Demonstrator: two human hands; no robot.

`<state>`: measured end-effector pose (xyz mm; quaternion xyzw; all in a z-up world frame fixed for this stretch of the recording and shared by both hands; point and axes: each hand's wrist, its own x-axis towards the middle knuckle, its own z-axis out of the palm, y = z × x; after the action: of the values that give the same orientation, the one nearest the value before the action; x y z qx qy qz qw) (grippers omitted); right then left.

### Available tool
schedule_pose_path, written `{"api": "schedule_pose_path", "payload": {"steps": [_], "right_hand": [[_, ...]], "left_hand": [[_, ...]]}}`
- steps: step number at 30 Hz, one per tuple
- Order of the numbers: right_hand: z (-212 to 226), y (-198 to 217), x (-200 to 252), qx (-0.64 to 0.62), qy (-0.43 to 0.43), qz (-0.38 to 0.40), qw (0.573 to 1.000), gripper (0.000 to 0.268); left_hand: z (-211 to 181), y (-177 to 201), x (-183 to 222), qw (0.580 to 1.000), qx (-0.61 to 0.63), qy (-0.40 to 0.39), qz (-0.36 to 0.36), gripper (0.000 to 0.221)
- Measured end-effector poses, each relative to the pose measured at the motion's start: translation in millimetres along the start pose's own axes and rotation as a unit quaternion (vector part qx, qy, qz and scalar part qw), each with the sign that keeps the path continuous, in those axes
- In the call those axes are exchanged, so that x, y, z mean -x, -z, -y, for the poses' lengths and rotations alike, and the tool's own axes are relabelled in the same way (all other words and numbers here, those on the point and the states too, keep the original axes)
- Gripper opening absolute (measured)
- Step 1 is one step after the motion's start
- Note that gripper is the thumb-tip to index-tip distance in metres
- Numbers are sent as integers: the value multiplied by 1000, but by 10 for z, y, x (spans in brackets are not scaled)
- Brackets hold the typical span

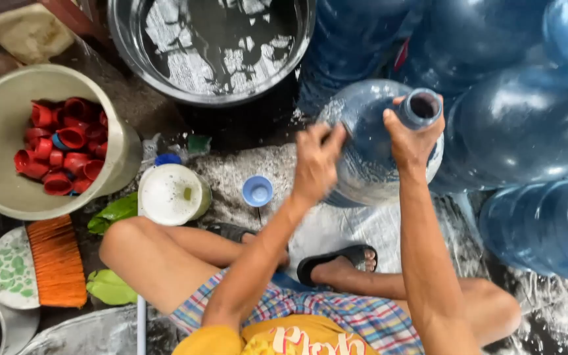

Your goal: Washing the exterior of large plastic water jugs using a sponge and water.

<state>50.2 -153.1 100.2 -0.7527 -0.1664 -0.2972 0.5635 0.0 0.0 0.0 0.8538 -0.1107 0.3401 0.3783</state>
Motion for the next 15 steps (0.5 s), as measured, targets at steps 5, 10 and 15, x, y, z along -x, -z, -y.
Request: {"api": "schedule_pose_path", "payload": {"steps": [5, 10, 15], "right_hand": [[107, 1, 108, 44, -14, -25, 999, 43], [193, -48, 165, 40, 7, -23, 999, 43], [133, -66, 145, 94, 15, -45, 994, 45]], "left_hand": [[-423, -4, 892, 996, 72, -29, 51, 58], [179, -158, 453, 979, 140, 141, -53, 44], [-365, -124, 904, 976, 141, 140, -86, 54]]}}
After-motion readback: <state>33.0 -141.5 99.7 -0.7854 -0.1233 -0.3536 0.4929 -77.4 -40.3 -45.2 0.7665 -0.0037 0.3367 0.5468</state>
